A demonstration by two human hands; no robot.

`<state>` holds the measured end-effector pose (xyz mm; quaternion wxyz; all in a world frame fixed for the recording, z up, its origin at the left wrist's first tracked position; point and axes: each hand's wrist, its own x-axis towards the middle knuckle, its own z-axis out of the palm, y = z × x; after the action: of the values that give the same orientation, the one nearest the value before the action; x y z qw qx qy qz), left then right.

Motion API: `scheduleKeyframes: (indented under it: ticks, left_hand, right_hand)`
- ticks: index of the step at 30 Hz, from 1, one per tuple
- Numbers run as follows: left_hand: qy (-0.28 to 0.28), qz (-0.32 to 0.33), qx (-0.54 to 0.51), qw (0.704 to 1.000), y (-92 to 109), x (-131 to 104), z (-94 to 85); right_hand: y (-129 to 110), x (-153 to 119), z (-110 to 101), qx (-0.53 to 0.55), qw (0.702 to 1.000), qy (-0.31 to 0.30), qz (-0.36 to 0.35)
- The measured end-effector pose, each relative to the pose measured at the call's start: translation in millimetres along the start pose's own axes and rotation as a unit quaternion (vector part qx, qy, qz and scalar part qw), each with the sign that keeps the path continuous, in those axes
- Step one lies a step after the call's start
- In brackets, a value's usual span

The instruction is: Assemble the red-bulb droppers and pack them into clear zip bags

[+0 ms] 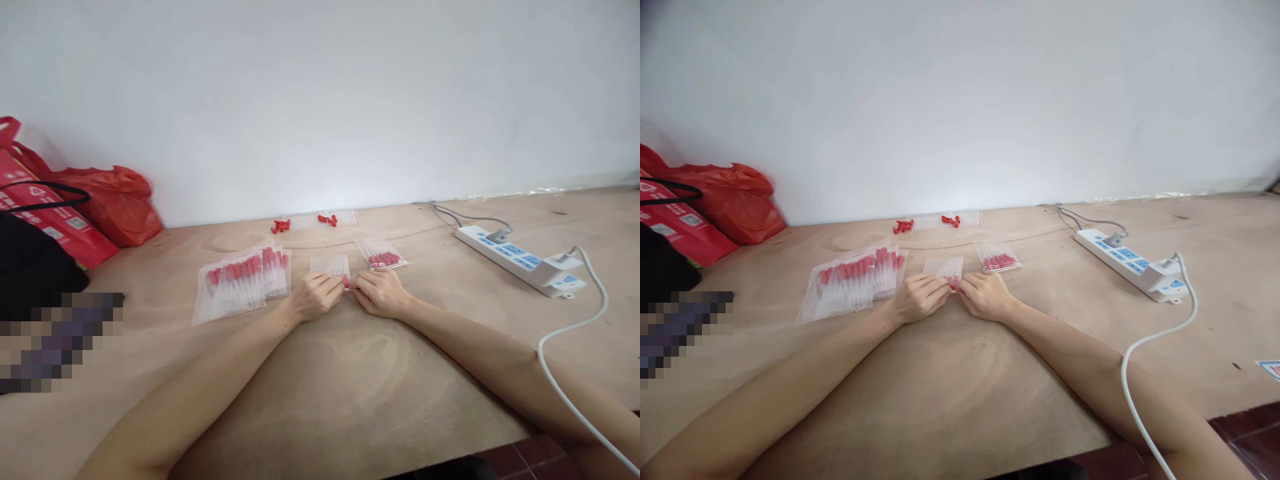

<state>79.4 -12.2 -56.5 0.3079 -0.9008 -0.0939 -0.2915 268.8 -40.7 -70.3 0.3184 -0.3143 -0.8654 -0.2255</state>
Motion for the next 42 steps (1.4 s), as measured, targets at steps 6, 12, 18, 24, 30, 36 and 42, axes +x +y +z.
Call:
scheduleKeyframes:
  ticks: [6,12,18,24,30,36,42]
  left_hand:
    - [-0.033,-0.027,0.009,0.999,-10.1,-14.1,-11.3]
    - [-0.024,-0.044,0.006,0.999,-13.1,-26.9,-24.4]
    - [-0.045,-0.077,0.018,0.996,-10.7,-30.1,-22.4]
    - [-0.044,-0.05,-0.042,0.997,-12.2,-31.2,-19.8]
    - [-0.024,-0.163,-0.059,0.984,-11.8,-31.8,-33.1]
    - [0.001,-0.318,0.029,0.948,-46.9,-67.9,-54.1]
    - [-0.09,-0.685,0.033,0.723,-99.4,-124.4,-70.3]
  right_hand:
    - [6.7,-3.4,-2.6,-0.024,0.999,0.008,0.022]
    - [11.2,-7.5,-3.8,-0.026,1.0,0.003,0.014]
    - [13.6,-6.8,-3.5,-0.029,0.999,0.002,0.023]
    - [12.8,-4.9,2.5,0.022,0.999,-0.021,0.013]
    - [27.0,-7.1,11.3,-0.023,0.999,0.031,-0.011]
    - [65.0,-21.8,5.3,-0.037,0.991,0.108,0.075]
    - [76.6,-33.3,1.6,0.022,0.986,0.062,0.153]
